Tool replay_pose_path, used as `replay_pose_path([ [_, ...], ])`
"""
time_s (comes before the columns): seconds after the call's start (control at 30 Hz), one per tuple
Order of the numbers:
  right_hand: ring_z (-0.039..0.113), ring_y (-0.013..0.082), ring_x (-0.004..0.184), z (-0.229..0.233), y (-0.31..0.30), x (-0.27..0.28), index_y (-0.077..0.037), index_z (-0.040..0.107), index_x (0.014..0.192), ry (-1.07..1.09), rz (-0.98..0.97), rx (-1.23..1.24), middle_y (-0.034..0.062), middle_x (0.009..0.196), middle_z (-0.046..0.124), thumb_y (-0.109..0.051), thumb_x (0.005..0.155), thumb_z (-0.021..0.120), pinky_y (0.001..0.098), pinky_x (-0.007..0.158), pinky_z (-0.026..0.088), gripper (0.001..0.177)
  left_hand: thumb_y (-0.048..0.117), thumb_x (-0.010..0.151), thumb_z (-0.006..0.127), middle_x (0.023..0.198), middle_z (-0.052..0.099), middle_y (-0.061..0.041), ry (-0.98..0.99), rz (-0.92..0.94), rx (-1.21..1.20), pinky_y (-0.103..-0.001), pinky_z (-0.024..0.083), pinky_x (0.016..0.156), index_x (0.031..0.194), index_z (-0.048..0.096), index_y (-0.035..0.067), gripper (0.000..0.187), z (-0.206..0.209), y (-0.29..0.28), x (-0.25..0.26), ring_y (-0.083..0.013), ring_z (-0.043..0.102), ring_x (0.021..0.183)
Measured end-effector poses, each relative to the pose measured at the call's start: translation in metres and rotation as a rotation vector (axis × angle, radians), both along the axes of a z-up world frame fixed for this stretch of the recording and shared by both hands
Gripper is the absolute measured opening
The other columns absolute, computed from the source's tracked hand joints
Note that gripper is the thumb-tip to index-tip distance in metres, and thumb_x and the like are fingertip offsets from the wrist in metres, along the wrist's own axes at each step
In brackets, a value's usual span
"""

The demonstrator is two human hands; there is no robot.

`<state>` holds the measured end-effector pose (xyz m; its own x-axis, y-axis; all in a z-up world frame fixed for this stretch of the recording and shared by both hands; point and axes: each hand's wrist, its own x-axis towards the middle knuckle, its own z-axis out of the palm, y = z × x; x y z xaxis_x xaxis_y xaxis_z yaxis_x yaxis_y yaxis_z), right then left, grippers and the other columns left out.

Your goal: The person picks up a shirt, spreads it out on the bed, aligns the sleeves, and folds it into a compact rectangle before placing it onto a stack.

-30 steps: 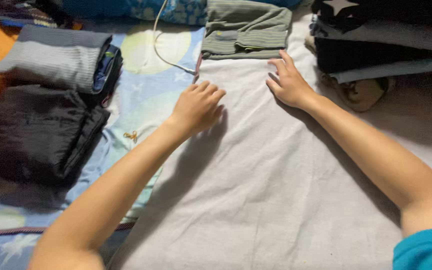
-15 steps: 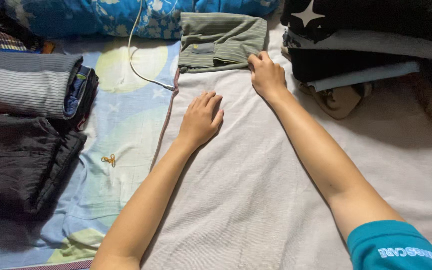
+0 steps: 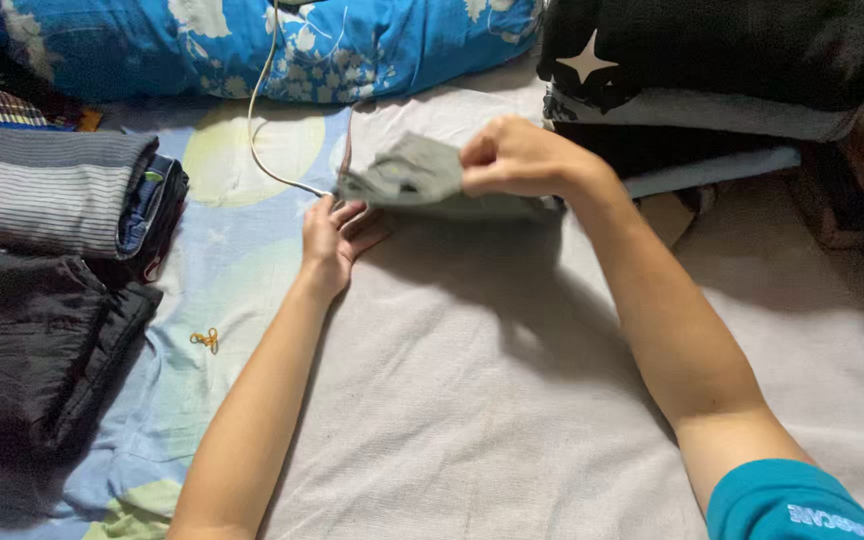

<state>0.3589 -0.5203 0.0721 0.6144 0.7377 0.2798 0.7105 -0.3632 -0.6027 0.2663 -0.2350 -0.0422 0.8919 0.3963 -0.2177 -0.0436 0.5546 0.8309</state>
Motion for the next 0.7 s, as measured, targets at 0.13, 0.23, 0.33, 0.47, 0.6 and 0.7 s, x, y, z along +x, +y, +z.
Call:
replay_pose_path([
  [0.13, 0.069, 0.0212, 0.058, 0.036, -0.015, -0.033, -0.008, 0.078, 0.089, 0.269, 0.332, -0.522, 0.0084, 0.076, 0.077, -0.039, 0.078, 0.07, 0.0358, 0.055, 0.056, 0.034, 0.049, 0.093, 0.048, 0.118, 0.066, -0.024, 0.092, -0.196, 0.032, -0.043, 0.061, 0.079, 0.136, 0.038, 0.012, 0.058, 0.01, 0.016, -0.008, -0.0299, 0.071, 0.096],
  [0.23, 0.078, 0.0251, 0.068, 0.041, -0.005, -0.043, -0.015, 0.076, 0.11, 0.399, 0.164, -0.577, 0.0081, 0.09, 0.082, -0.058, 0.079, 0.066, 0.0393, 0.064, 0.064, 0.054, 0.034, 0.098, 0.069, 0.117, 0.066, -0.014, 0.039, -0.341, 0.309, -0.033, 0.056, 0.079, 0.142, 0.049, 0.003, 0.058, 0.002, 0.015, -0.006, -0.0184, 0.069, 0.097],
  [0.33, 0.076, 0.0298, 0.092, 0.022, 0.002, -0.03, -0.016, 0.071, 0.124, 0.219, -0.092, -0.648, 0.0144, 0.107, 0.077, -0.063, 0.083, 0.065, 0.045, 0.08, 0.061, 0.063, 0.023, 0.09, 0.074, 0.104, 0.072, -0.008, 0.025, -0.431, 0.531, -0.027, 0.058, 0.076, 0.138, 0.054, 0.001, 0.056, -0.007, 0.014, -0.005, -0.0128, 0.07, 0.093],
  [0.47, 0.067, 0.0346, 0.116, -0.015, 0.003, 0.0, -0.014, 0.053, 0.141, 0.096, -0.189, -0.778, 0.0197, 0.13, 0.065, -0.058, 0.08, 0.074, 0.0453, 0.095, 0.055, 0.078, 0.016, 0.089, 0.079, 0.094, 0.066, -0.005, 0.002, -0.55, 0.693, -0.023, 0.05, 0.069, 0.142, 0.053, 0.0, 0.062, -0.009, 0.022, -0.003, -0.01, 0.063, 0.085],
  [0.6, 0.067, 0.0332, 0.118, -0.03, -0.002, 0.019, -0.008, 0.056, 0.137, 0.063, -0.146, -0.785, 0.0187, 0.128, 0.069, -0.06, 0.073, 0.079, 0.0427, 0.096, 0.055, 0.085, 0.015, 0.083, 0.08, 0.089, 0.064, -0.009, 0.248, -0.942, 0.646, -0.032, 0.049, 0.057, 0.155, 0.026, 0.016, 0.09, 0.018, 0.049, -0.023, -0.0178, 0.056, 0.069],
  [0.7, 0.067, 0.0325, 0.118, -0.034, -0.001, 0.022, -0.007, 0.064, 0.131, 0.085, -0.065, -0.824, 0.018, 0.128, 0.069, -0.063, 0.072, 0.079, 0.0412, 0.096, 0.055, 0.083, 0.016, 0.082, 0.079, 0.103, 0.071, -0.003, 0.208, -0.932, 0.66, -0.025, 0.053, 0.071, 0.157, 0.032, 0.011, 0.089, 0.03, 0.048, -0.033, -0.0094, 0.063, 0.087],
])
